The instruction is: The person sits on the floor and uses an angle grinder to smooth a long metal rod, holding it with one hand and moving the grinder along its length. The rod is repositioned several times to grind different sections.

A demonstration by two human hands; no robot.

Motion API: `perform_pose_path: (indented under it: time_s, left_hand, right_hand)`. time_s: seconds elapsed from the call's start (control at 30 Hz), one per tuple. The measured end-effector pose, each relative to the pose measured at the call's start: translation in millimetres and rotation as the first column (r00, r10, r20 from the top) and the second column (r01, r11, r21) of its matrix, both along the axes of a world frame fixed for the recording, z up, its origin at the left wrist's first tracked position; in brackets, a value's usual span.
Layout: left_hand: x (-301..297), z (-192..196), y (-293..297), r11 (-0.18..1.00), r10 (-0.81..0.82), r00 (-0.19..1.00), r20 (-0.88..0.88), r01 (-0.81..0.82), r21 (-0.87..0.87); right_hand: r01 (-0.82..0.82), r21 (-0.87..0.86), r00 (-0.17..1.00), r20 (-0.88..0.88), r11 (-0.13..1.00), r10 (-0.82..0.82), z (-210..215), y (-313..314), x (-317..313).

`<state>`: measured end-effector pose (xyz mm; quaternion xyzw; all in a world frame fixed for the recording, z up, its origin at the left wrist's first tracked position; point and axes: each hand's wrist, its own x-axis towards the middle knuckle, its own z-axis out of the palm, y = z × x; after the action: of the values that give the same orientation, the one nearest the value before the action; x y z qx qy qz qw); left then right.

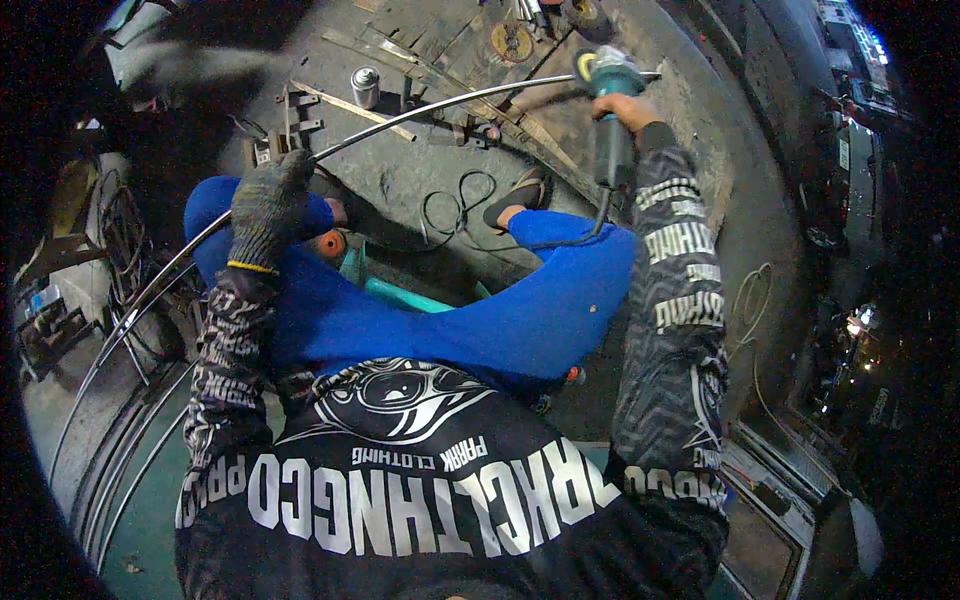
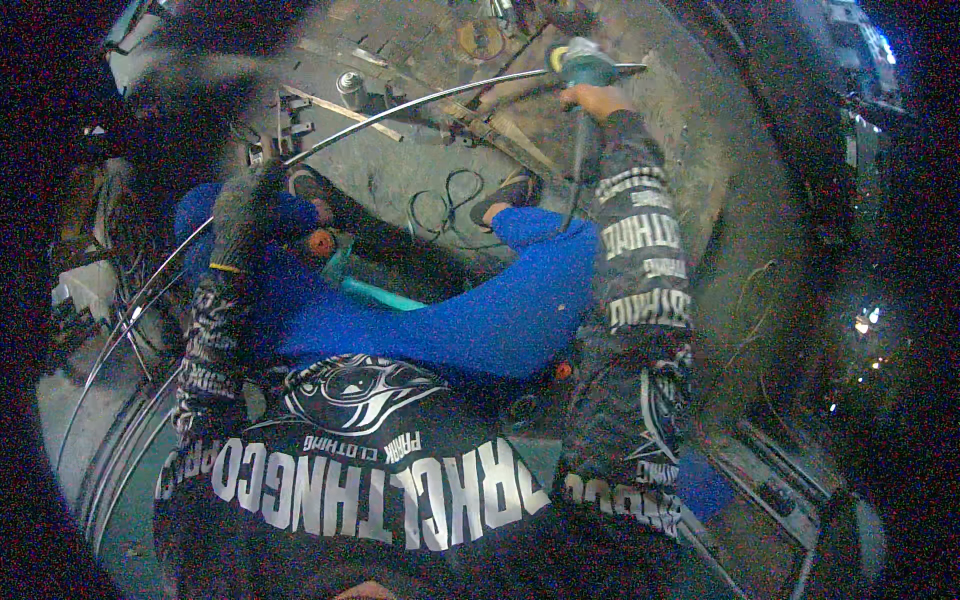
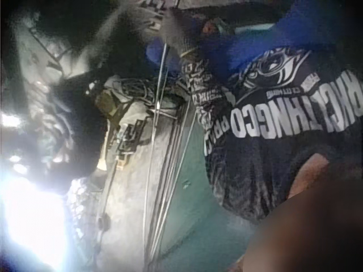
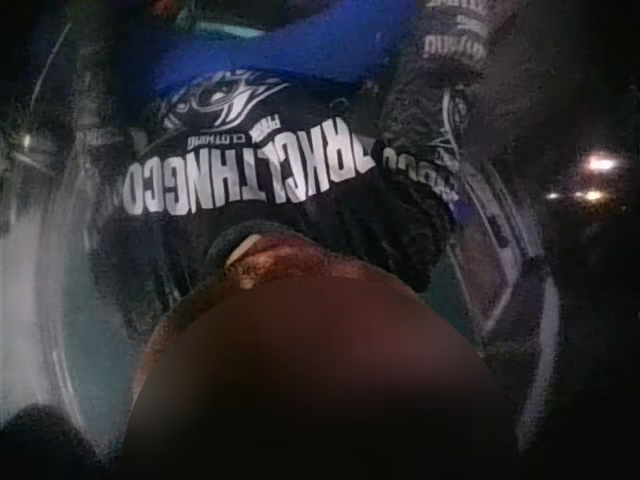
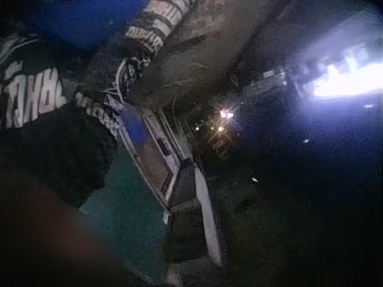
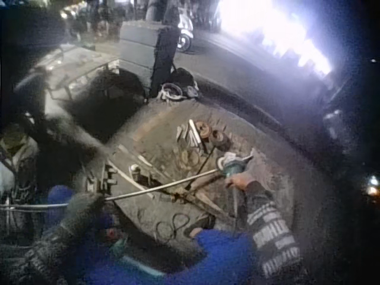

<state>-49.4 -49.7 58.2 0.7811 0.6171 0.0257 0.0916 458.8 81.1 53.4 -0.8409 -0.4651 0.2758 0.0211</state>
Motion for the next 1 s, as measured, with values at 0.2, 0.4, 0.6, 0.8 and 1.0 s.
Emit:
perform_pose_path:
  time_s: [0.2, 0.4, 0.6, 0.8, 1.0]
  left_hand:
    - [6.3, -19.0, 16.9, 0.995, -0.092, 0.994, 0.061, 0.089, 0.055]
    - [13.9, -27.7, 23.2, 0.997, -0.052, 0.995, 0.084, 0.048, 0.055]
    - [17.9, -27.7, 27.1, 0.996, -0.072, 0.994, 0.084, 0.068, 0.056]
    - [22.2, -31.7, 33.7, 1.000, -0.005, 0.995, 0.101, 0.002, 0.029]
    - [17.9, -32.9, 35.4, 0.995, -0.070, 0.991, 0.118, 0.061, 0.081]
  right_hand:
    - [-0.179, -0.063, 0.984, 0.002, 0.982, 0.179, 20.4, -23.7, -97.0]
    - [-0.231, 0.051, 0.969, -0.074, 0.972, 0.234, 32.4, -53.4, -174.0]
    - [-0.284, -0.009, 0.955, -0.088, 0.959, 0.282, 38.5, -63.7, -227.0]
    - [-0.350, -0.074, 0.933, -0.120, 0.934, 0.340, 46.0, -66.5, -247.9]
    - [-0.386, -0.045, 0.920, -0.089, 0.922, 0.381, 46.9, -68.1, -261.4]
